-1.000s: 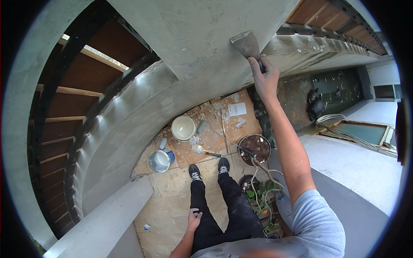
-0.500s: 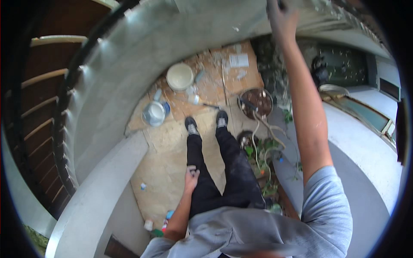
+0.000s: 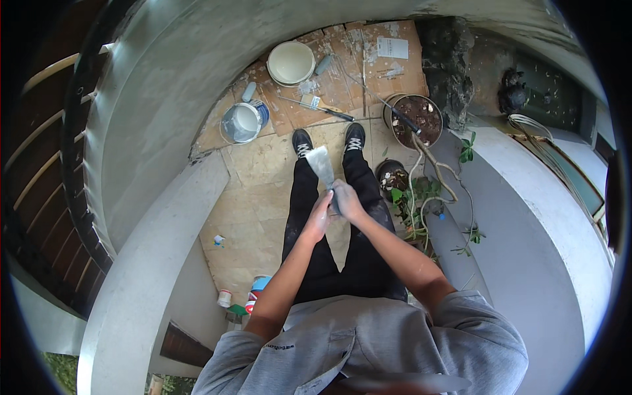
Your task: Applying putty or plaster to a concrete wall on a balcony using a spatula tool.
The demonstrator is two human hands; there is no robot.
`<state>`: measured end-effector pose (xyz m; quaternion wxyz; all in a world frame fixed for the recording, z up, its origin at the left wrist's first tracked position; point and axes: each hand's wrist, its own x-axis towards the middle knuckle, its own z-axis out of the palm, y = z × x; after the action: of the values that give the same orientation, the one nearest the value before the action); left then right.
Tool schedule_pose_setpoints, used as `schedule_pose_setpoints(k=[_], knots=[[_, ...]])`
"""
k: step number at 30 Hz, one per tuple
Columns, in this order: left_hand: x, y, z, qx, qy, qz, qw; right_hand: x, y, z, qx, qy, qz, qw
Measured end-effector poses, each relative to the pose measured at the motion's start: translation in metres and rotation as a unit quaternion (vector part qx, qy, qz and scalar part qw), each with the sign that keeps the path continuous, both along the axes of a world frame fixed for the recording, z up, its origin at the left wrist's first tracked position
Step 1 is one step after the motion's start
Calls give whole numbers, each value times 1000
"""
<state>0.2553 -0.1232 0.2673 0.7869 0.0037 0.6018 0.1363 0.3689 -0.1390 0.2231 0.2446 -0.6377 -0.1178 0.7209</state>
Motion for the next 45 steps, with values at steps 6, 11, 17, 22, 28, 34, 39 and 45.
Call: schedule_pose_setpoints(k=[6,11,17,22,28,34,39,45], knots=[[-42,-30,-80,-6,40,54,998,-6,-4,-44,261,-207,417,846],[-66,10,-90,23,96,24,995,129,87,-142,60,-541,403,736],[-114,5,-113,25,161,16,986,252,97,-237,-141,-567,543,603],[-139,-27,-97,-6,221,-16,975,256,76,-234,-72,-523,496,690],[-142,-57,-92,-25,217,-80,973,237,84,-191,-34,-482,502,718],[-139,-51,-91,32,250,-100,962,214,65,-136,27,-533,457,711],[-134,-13,-68,88,267,-88,956,220,-20,-16,47,-622,392,676],[-168,7,-95,56,317,-219,921,162,-108,177,78,-626,143,763]])
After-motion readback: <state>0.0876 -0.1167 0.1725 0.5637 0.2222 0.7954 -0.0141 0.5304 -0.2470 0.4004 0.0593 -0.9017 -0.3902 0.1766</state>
